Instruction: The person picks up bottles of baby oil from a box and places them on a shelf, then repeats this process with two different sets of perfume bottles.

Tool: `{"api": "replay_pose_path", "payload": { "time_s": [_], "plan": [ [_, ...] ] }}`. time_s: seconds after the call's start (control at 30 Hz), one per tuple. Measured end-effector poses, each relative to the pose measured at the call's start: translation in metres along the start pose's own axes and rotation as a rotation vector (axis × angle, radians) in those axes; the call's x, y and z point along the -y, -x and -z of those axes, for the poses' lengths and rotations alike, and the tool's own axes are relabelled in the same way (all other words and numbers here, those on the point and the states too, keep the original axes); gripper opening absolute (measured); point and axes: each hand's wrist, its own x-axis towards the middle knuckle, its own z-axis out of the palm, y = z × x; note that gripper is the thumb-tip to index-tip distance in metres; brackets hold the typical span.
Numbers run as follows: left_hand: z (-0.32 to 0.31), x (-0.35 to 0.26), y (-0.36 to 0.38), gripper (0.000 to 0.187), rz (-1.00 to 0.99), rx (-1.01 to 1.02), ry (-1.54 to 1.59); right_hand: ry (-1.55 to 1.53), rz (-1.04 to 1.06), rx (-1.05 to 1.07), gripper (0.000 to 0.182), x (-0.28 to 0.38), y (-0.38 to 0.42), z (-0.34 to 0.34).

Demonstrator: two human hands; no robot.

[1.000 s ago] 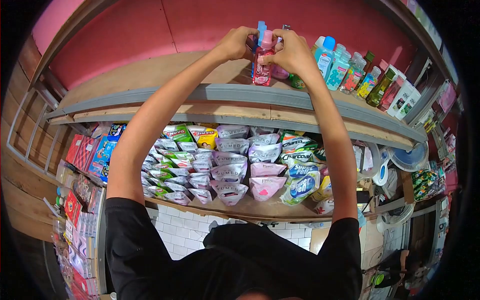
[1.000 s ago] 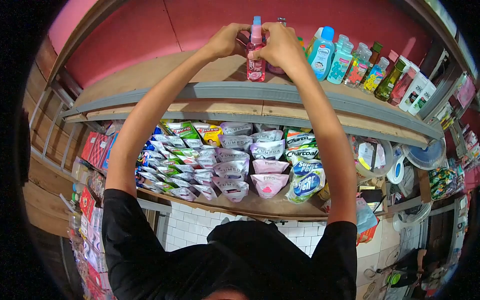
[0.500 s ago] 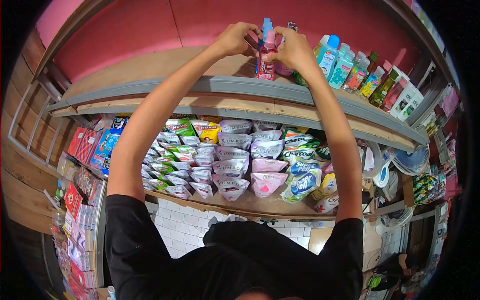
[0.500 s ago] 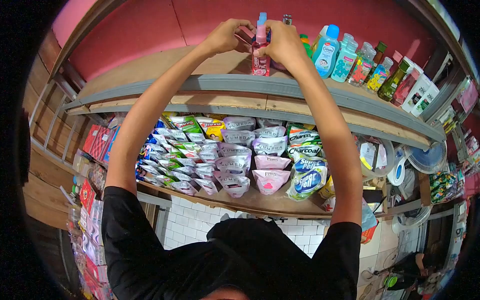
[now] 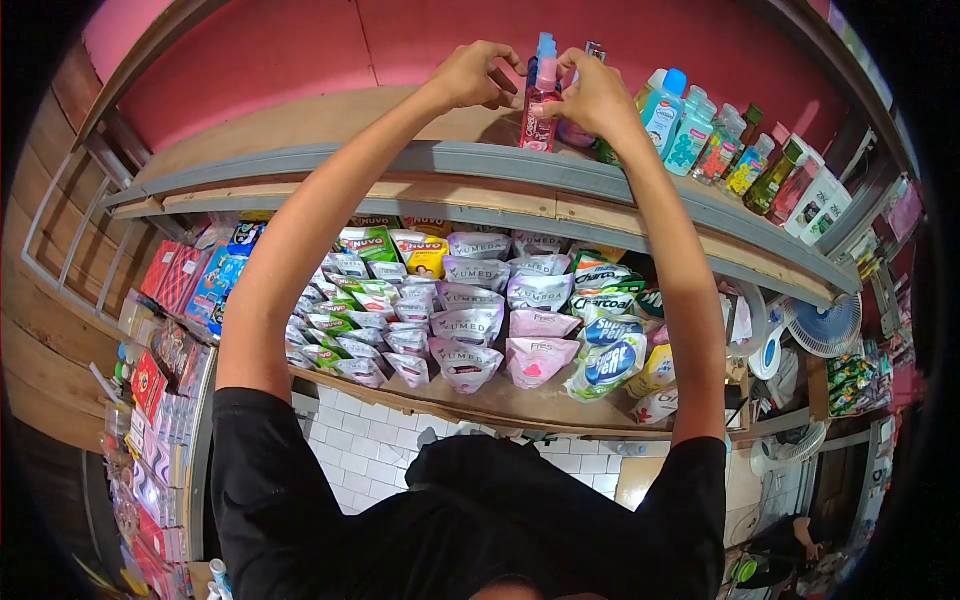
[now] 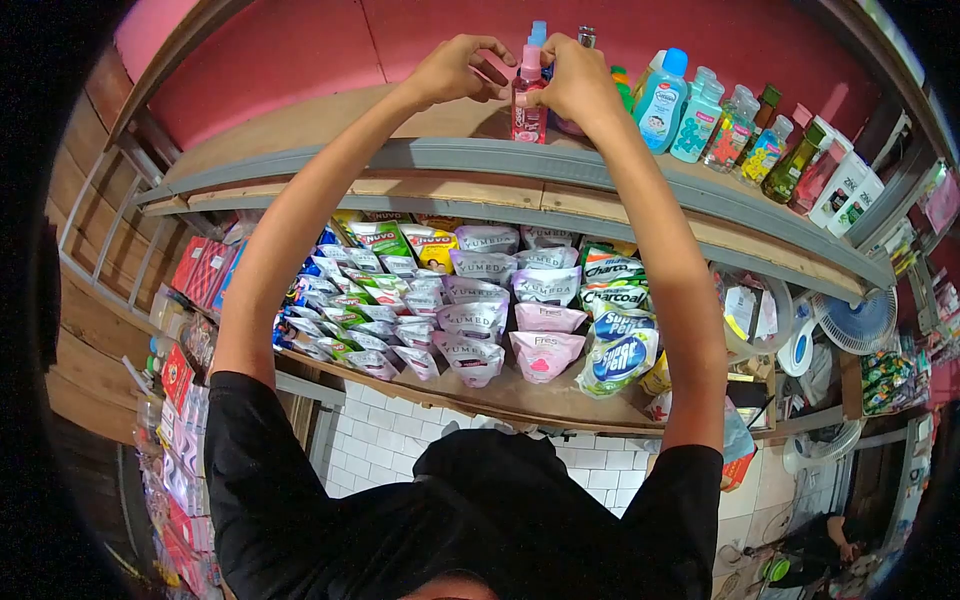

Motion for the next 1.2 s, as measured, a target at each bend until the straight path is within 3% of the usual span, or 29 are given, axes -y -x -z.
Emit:
{"api": "replay_pose_path", "payload": {
  "time_s": [0.23, 0.43, 0.53, 0.67, 0.8, 1.03, 1.2],
  "plan": [
    [0.016, -0.013, 0.023, 0.033, -0.025, -0.103, -0.014, -0.043, 0.025, -0.154, 0.057, -0.006, 0.009, 0.01],
    [0.014, -0.043, 0.103, 0.027, -0.224, -0.461, 0.189, -0.681, 0.139, -0.51, 0.026, 0.055, 0.078, 0.024],
    [-0.005, -0.045, 0.167, 0.018, -0.195, -0.55, 0.083, -0.925, 0.118, -0.499, 0.017, 0.071, 0.123, 0.009],
    [-0.058, -0.024, 0.25, 0.008, -0.131, -0.555, -0.035, -0.728, 0.271, -0.498, 0.018, 0.063, 0.171, -0.041],
    [-0.129, 0.019, 0.32, 0.008, 0.077, -0.503, 0.025, -0.727, 0.329, -0.307, 0.018, 0.076, 0.202, -0.076],
    [-0.22, 0.061, 0.441, 0.02, 0.645, -0.537, 0.06, -0.921, 0.092, 0.034, 0.017, 0.105, 0.274, -0.15],
    [-0.265, 0.104, 0.535, 0.038, 0.824, -0.42, 0.01, -1.009, -0.06, 0.293, 0.017, 0.127, 0.347, -0.195]
  ]
}}
